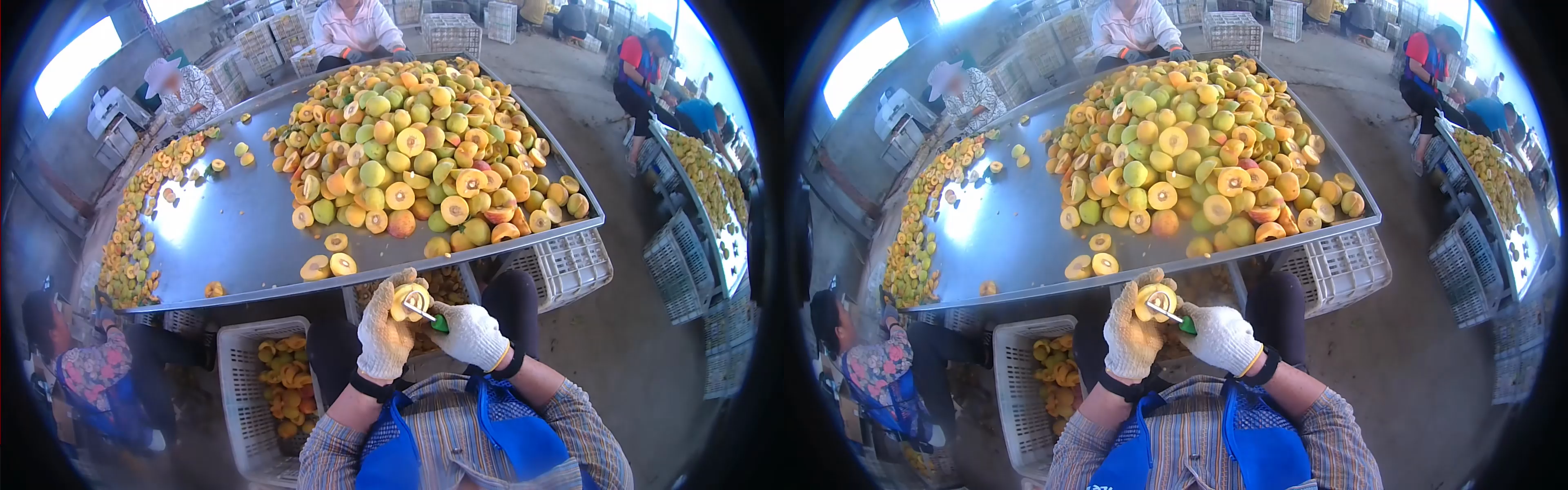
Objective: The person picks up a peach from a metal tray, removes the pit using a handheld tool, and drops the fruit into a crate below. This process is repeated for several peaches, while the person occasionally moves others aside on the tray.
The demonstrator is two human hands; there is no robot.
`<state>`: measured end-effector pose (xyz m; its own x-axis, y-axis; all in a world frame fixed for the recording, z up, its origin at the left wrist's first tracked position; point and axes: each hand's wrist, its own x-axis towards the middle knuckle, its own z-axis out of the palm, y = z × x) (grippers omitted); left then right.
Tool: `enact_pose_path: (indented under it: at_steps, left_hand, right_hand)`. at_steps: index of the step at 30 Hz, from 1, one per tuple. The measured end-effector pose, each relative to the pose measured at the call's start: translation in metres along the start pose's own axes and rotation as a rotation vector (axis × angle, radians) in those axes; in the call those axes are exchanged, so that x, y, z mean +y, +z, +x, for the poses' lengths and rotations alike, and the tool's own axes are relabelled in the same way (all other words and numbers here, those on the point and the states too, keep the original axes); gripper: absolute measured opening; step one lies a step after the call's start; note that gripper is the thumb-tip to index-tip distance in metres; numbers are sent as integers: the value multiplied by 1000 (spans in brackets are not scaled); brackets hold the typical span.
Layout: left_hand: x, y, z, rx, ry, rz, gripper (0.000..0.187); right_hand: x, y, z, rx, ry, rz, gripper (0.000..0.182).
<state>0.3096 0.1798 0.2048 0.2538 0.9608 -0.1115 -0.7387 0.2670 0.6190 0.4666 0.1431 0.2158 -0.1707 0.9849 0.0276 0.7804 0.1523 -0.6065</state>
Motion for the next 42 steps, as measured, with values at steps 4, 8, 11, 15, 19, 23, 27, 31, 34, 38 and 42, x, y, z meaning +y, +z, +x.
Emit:
enact_pose_path:
  at_steps: [4, 8, 11, 15, 19, 23, 27, 31, 34, 38, 42]
  left_hand:
    - [-5, 3, -3, 5, 32, -11, 48]
    - [-11, 4, -4, 68, 19, 10, 43]
    - [-8, -3, -3, 44, 2, 156, 40]
    - [-7, 5, -5, 107, 16, 281, 39]
    - [1, 8, -2, 81, -66, 77, 43]
    - [2, 8, -1, 71, -96, -54, 44]
    - [-2, 3, -1, 49, -49, -21, 42]
    - [-6, 2, -6, 83, -12, -34, 38]
    - [-3, 0, -10, 82, -43, -9, 35]
    - [6, -4, -8, 31, -107, -44, 31]
    - [19, -3, -6, -79, -166, 100, 25]
  right_hand:
    - [-1, 0, -3, -18, 18, 0, 46]
    - [13, 15, -2, -94, -17, 61, 32]
    - [26, 16, 4, -127, -94, 118, 24]
    - [28, 12, 9, -106, -107, -57, 15]
    - [13, 15, 8, -64, -26, -23, 16]
    - [9, 10, 12, -17, -48, -16, 19]
    - [9, 9, 11, -3, -52, -29, 19]
    - [4, 7, 6, -124, 56, -62, 20]
    - [11, 9, 1, -124, -96, -108, 19]
    - [11, 7, 3, -97, -194, -106, 16]
    - [14, 12, 0, -174, -170, -31, 14]
